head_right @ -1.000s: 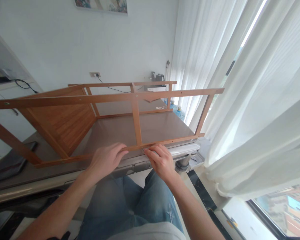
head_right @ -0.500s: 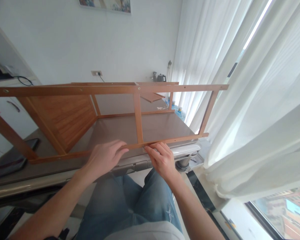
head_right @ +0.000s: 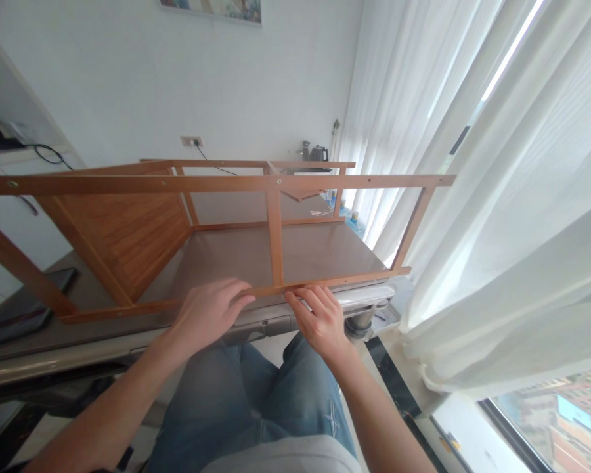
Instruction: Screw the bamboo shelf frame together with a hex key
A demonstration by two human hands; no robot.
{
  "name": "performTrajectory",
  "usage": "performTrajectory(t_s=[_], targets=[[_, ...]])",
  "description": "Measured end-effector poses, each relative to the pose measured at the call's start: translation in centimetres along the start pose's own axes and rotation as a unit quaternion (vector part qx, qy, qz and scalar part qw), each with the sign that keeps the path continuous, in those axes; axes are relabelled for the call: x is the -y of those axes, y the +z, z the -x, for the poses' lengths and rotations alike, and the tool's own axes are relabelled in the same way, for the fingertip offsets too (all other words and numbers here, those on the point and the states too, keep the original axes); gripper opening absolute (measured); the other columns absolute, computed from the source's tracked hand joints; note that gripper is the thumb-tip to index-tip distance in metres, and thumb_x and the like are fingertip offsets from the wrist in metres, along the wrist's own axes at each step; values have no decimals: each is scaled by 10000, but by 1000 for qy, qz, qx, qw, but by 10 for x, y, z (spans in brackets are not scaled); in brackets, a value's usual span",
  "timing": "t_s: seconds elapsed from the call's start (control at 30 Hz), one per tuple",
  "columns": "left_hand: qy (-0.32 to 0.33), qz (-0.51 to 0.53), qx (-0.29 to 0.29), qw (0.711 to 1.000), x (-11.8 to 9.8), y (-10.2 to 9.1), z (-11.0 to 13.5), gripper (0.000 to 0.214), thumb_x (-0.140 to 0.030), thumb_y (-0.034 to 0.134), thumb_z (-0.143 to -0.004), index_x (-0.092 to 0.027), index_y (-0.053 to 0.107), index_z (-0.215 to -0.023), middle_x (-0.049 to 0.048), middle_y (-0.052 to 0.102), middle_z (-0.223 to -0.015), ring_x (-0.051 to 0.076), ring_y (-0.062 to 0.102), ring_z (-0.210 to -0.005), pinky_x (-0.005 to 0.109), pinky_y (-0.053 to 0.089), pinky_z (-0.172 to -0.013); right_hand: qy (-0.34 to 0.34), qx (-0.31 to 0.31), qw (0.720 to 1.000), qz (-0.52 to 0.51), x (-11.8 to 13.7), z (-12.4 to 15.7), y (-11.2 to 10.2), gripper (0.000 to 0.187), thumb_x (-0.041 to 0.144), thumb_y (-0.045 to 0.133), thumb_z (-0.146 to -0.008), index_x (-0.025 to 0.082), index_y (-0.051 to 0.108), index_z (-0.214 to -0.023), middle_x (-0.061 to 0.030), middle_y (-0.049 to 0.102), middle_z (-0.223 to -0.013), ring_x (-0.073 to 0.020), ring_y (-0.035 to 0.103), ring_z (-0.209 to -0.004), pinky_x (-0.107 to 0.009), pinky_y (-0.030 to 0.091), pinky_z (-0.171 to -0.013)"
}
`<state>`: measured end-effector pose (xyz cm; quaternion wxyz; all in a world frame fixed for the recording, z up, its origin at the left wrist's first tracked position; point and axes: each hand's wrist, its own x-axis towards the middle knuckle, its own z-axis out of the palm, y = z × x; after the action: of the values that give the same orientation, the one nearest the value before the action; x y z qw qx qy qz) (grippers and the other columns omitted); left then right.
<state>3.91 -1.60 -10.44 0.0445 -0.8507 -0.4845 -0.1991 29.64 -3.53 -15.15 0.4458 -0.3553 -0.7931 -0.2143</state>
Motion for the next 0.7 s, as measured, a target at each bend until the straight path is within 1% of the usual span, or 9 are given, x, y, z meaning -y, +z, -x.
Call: performTrajectory(t_s=[0.13,0.23,0.47,0.6,0.7], targets=[[10,14,-10,1000,-1,5,1,218,-382,544,-1039,-244,710,-1009,20,719,-993,203,668,-929,309,429,-708,-7,6,1000,18,2,5,2,336,53,634,-948,257,709,-1204,-55,766,-967,-218,701,-912,-357,511,-773],[13,25,-13,1000,-1,12,1,227,-366,538,-1042,-236,721,-1006,23,700,-1022,192,666,-929,308,454,-737,4,7,999,34,4,9,5,312,45,627,-945,242,717,-1170,-68,760,-970,-227,694,-912,-364,493,-769],[31,12,-31,999,9,33,0,249,-376,521,-1050,-230,719,-1011,26,690,-1003,186,662,-903,308,457,-731,38,12,998,48,3,21,22,283,58,608,-961,243,734,-1136,-59,754,-972,-213,669,-897,-355,473,-758],[46,-2,-43,998,17,41,-1,269,-386,501,-1057,-227,717,-1033,34,692,-1000,188,657,-903,309,453,-726,61,2,997,41,0,27,32,297,75,615,-964,272,746,-1145,-52,758,-972,-220,670,-930,-362,479,-776],[53,-12,-49,997,20,46,-3,280,-384,489,-1061,-223,717,-1031,39,693,-991,190,653,-893,316,455,-726,85,-11,996,27,-3,30,40,274,114,662,-956,291,756,-1143,-45,759,-962,-219,671,-921,-366,489,-785]])
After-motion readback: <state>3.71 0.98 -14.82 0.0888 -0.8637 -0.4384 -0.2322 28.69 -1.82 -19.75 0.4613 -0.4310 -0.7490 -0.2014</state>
